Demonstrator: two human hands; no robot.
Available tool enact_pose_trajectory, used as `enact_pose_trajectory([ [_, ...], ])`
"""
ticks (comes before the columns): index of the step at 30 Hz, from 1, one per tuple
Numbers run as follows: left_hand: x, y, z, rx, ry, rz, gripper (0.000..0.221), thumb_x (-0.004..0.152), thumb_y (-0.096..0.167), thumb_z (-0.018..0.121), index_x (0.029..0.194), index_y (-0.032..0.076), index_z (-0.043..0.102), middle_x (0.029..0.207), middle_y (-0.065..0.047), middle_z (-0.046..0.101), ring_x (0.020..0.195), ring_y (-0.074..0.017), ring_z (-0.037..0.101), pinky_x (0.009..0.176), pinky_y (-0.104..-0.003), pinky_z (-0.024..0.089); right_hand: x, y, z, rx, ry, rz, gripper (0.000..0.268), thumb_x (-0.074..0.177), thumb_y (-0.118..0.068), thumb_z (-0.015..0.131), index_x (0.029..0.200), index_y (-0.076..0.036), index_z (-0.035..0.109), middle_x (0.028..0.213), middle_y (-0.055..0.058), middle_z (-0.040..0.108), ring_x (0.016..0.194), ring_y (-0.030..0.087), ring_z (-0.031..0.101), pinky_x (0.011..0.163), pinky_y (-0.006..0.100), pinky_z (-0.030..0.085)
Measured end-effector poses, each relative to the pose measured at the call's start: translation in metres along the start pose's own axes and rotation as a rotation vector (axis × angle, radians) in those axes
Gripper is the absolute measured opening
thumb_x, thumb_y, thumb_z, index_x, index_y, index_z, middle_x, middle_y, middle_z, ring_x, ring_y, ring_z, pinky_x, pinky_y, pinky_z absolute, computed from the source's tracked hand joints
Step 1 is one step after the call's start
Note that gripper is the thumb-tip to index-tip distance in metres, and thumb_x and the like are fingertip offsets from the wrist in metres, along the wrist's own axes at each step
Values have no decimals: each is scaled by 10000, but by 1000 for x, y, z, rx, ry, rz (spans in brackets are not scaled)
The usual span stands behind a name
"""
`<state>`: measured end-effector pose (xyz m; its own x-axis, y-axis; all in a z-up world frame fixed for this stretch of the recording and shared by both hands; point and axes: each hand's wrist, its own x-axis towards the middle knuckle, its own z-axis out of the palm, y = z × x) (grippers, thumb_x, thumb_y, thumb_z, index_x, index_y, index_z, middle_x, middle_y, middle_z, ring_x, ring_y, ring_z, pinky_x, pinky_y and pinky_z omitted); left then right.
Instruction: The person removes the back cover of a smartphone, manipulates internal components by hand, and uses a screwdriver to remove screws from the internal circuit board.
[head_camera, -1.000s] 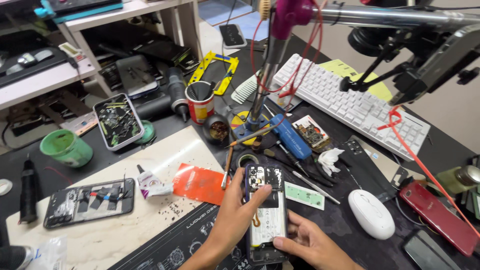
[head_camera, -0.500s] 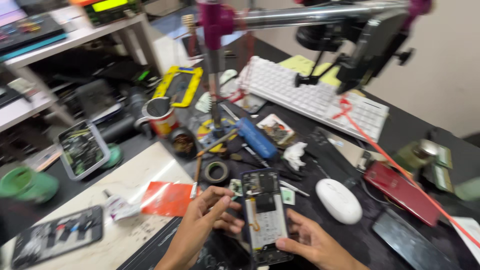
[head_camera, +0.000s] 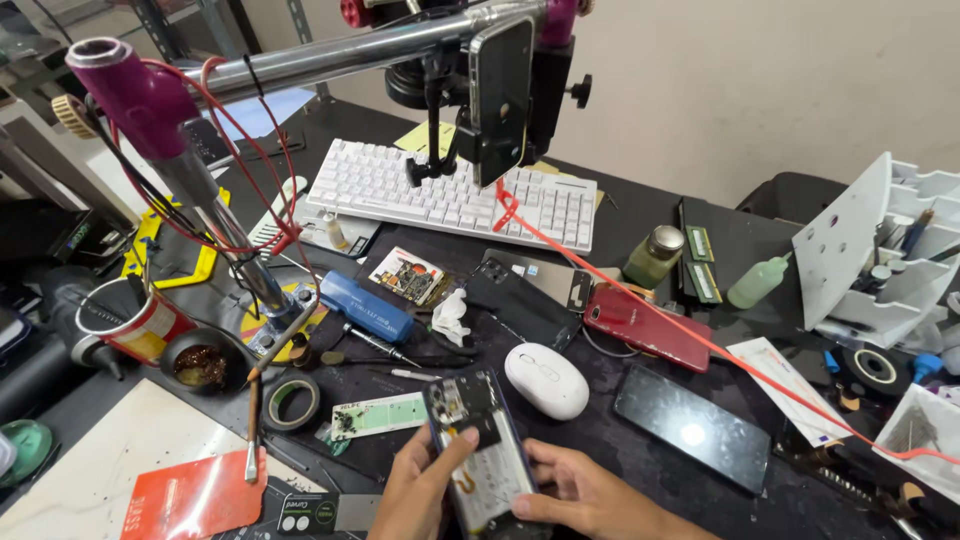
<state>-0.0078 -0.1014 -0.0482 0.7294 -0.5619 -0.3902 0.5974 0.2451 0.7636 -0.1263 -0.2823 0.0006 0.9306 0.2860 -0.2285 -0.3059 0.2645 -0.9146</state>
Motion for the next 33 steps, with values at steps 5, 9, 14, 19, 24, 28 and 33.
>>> enact_pose_trajectory([
  [5, 2, -21, -16, 272, -12, -217, 429, 852, 131, 768, 1271, 61, 703, 996, -152, 804, 747, -209, 683, 577, -324, 507, -27, -24, -12, -465, 26, 195, 396, 979, -219, 738, 1303, -15, 634, 1034, 70, 734, 926, 93, 665, 810, 252, 543],
  [9, 1, -23, -21, 33, 87, -332, 426, 865, 84, 760, 1280, 66, 666, 1018, -149, 798, 847, -266, 788, 667, -373, 636, -31, -58, -25, -905, 363, 220, 408, 869, -324, 758, 1233, -143, 732, 818, 35, 765, 674, 134, 703, 641, 277, 563],
  [14, -9, -22, -18, -217, 271, -227, 422, 863, 1, 703, 1269, -38, 596, 1020, -272, 762, 860, -394, 773, 694, -537, 647, -2, -87, -46, -1145, 670, -77, 383, 842, -330, 736, 1160, -117, 710, 874, 51, 766, 724, 193, 730, 679, 334, 577],
  [19, -18, -13, -18, -272, 377, -172, 421, 874, -3, 689, 1273, -26, 556, 1039, -265, 747, 890, -388, 770, 734, -558, 602, 32, -101, -50, -1351, 680, -205, 412, 861, -344, 727, 1192, -102, 687, 1127, 93, 681, 992, 308, 692, 819, 439, 545],
  [24, -24, -8, -23, -243, 415, -162, 417, 881, 12, 708, 1268, -44, 562, 1043, -292, 745, 888, -413, 771, 755, -560, 599, 62, -100, -55, -1433, 725, -164, 427, 868, -370, 718, 1208, -116, 669, 1247, 100, 627, 1037, 333, 672, 919, 455, 526],
  [28, -30, -12, -30, -248, 402, -167, 416, 872, 36, 717, 1252, -21, 558, 1046, -274, 745, 898, -408, 776, 750, -561, 603, 75, -93, -62, -1548, 748, -166, 466, 863, -411, 721, 1229, -131, 654, 1236, 121, 625, 1129, 344, 624, 994, 498, 467],
  [33, -28, -24, -32, -211, 356, -160, 423, 886, 101, 735, 1258, 11, 556, 1084, -218, 750, 962, -376, 777, 801, -563, 652, 85, -90, -65, -1554, 734, -86, 538, 839, -461, 720, 1277, -161, 635, 1290, 118, 606, 1167, 347, 603, 1044, 537, 409],
])
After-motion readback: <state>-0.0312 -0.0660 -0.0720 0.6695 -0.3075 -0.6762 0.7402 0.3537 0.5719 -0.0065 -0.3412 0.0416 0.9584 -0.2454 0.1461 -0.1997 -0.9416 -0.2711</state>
